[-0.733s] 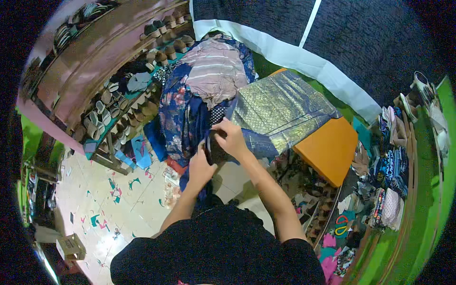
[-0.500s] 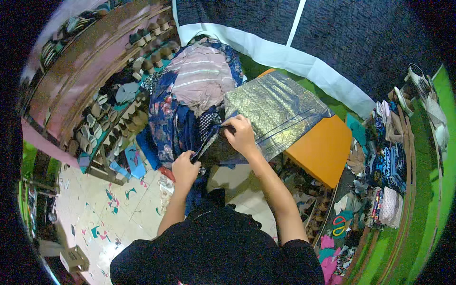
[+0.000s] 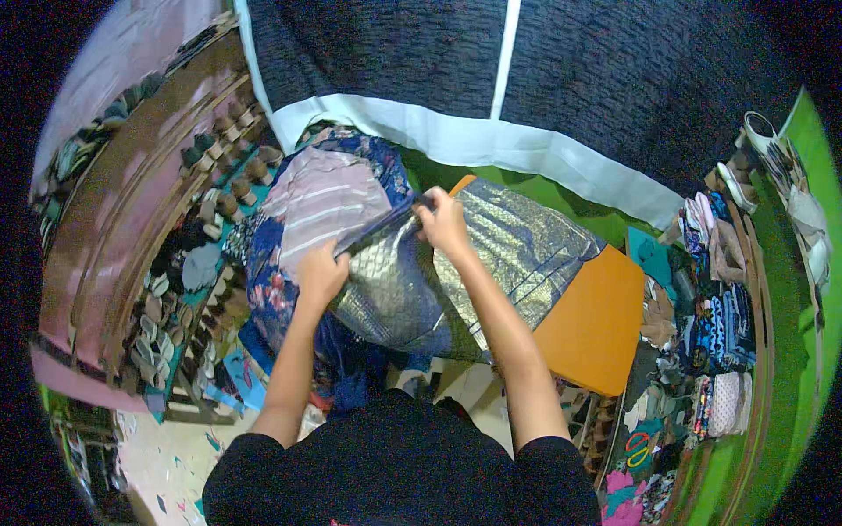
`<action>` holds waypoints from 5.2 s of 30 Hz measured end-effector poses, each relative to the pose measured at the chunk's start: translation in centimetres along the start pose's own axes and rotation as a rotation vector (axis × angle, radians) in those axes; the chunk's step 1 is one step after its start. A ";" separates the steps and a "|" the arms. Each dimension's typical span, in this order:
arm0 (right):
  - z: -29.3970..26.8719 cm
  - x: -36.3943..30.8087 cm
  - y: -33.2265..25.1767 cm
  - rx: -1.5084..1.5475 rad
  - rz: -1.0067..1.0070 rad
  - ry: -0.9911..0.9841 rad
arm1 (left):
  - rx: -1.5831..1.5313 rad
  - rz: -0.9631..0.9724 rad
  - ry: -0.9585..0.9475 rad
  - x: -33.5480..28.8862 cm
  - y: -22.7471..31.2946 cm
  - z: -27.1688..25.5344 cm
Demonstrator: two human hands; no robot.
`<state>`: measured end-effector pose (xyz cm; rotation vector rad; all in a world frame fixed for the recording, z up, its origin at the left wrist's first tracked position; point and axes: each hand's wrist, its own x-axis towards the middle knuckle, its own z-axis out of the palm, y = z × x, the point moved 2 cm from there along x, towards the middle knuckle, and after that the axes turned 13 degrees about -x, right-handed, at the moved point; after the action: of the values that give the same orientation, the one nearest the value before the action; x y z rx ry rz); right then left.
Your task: Folding various pieces of patterned and colored fabric on a small table.
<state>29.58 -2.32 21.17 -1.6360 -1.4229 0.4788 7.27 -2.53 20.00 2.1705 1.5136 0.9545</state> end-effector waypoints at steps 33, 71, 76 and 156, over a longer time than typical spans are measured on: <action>-50.3 16.6 3.6 -0.515 -0.298 1.039 | -0.444 1.404 0.245 40.0 45.6 7.9; -33.9 -3.3 2.0 -0.303 -0.538 1.073 | -1.232 1.087 -0.107 17.6 30.0 6.6; -22.8 -16.5 8.4 -0.077 -0.166 0.769 | -0.701 0.990 -0.410 6.5 16.2 8.6; -26.4 -15.1 11.8 -0.107 0.296 0.697 | -0.905 0.595 -0.084 10.1 25.3 12.8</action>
<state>52.65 -25.38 21.79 -1.8602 -0.7026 -0.0256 35.85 -1.62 29.42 1.8888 0.2241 1.3474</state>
